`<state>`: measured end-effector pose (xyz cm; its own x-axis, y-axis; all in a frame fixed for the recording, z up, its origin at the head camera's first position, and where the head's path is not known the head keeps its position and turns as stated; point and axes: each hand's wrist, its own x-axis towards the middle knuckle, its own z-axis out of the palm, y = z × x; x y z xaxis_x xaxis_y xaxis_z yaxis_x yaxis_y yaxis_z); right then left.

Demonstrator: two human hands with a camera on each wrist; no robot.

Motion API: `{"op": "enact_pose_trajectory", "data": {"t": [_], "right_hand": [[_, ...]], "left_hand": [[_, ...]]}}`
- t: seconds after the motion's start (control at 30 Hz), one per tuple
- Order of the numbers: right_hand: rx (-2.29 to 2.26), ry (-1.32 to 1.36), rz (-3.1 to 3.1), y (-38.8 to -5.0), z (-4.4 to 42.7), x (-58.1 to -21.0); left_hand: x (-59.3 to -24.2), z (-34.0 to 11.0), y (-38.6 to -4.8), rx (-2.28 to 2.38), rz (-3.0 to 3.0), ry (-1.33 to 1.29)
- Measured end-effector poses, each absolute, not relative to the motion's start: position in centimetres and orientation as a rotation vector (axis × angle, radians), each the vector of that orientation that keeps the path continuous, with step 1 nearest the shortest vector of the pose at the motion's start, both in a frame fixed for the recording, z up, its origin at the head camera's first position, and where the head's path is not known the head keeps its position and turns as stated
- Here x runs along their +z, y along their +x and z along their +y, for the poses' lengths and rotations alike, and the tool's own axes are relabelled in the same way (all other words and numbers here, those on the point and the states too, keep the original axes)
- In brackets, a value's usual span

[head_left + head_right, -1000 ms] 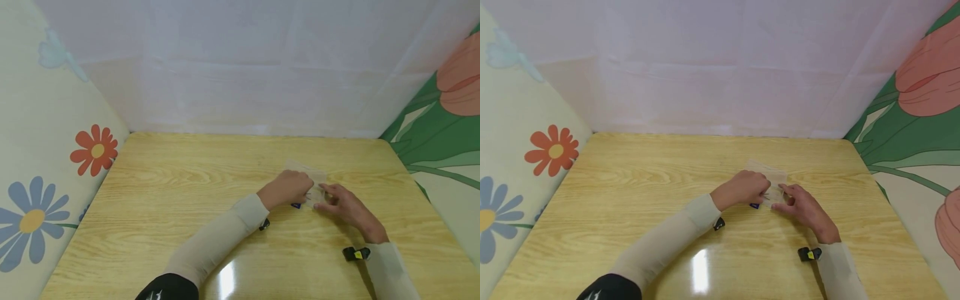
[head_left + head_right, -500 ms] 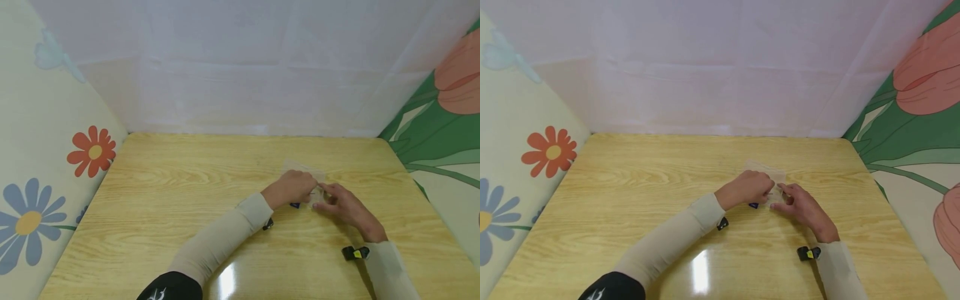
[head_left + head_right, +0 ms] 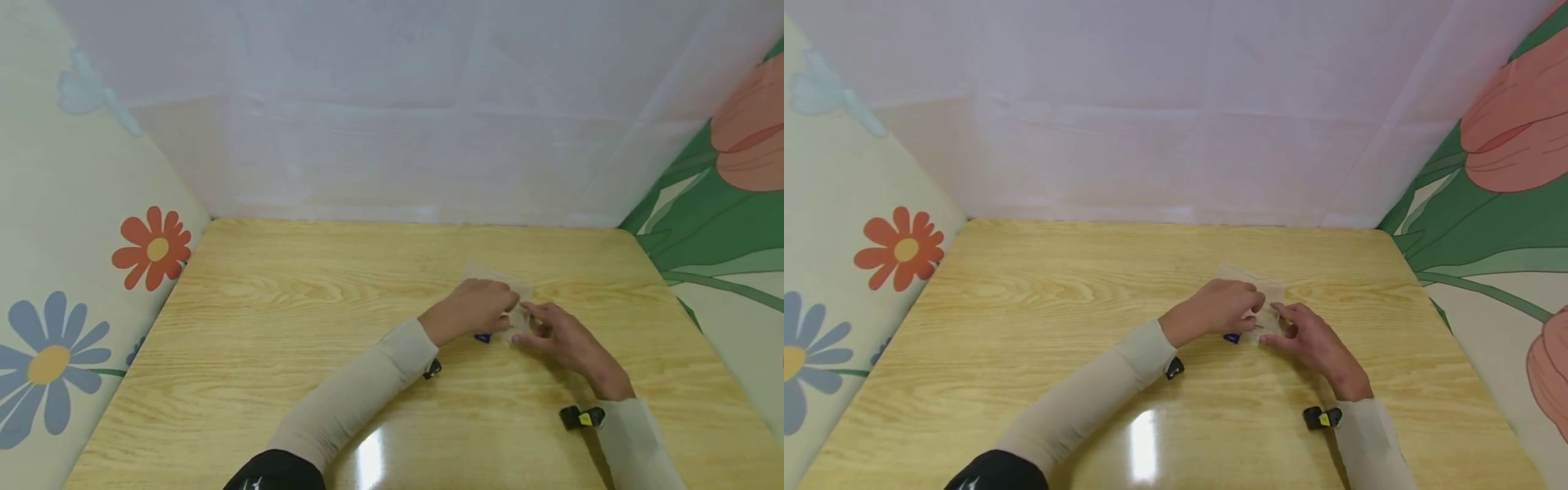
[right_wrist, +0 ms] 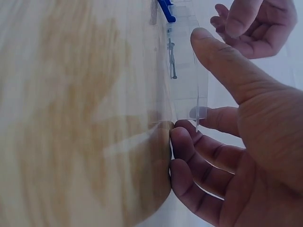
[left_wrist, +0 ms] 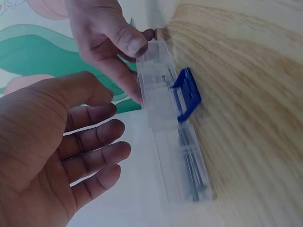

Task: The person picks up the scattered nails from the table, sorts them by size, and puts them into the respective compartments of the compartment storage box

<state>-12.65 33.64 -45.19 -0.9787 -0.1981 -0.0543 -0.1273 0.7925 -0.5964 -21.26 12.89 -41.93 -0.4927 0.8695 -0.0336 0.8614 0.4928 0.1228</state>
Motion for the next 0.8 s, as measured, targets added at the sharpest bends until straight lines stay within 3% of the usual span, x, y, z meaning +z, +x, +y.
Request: {"op": "enact_pose_trajectory", "data": {"t": [0.27, 0.8], "right_hand": [[-0.889, -0.206, 2.865, -13.0, 33.7, -45.4], [-0.781, -0.327, 2.869, -13.3, 34.8, -45.0]], "left_hand": [[-42.1, 9.8, -21.4, 0.008, 2.761, 1.598], [-42.3, -0.4, -20.4, 0.093, 2.851, 1.473]]}}
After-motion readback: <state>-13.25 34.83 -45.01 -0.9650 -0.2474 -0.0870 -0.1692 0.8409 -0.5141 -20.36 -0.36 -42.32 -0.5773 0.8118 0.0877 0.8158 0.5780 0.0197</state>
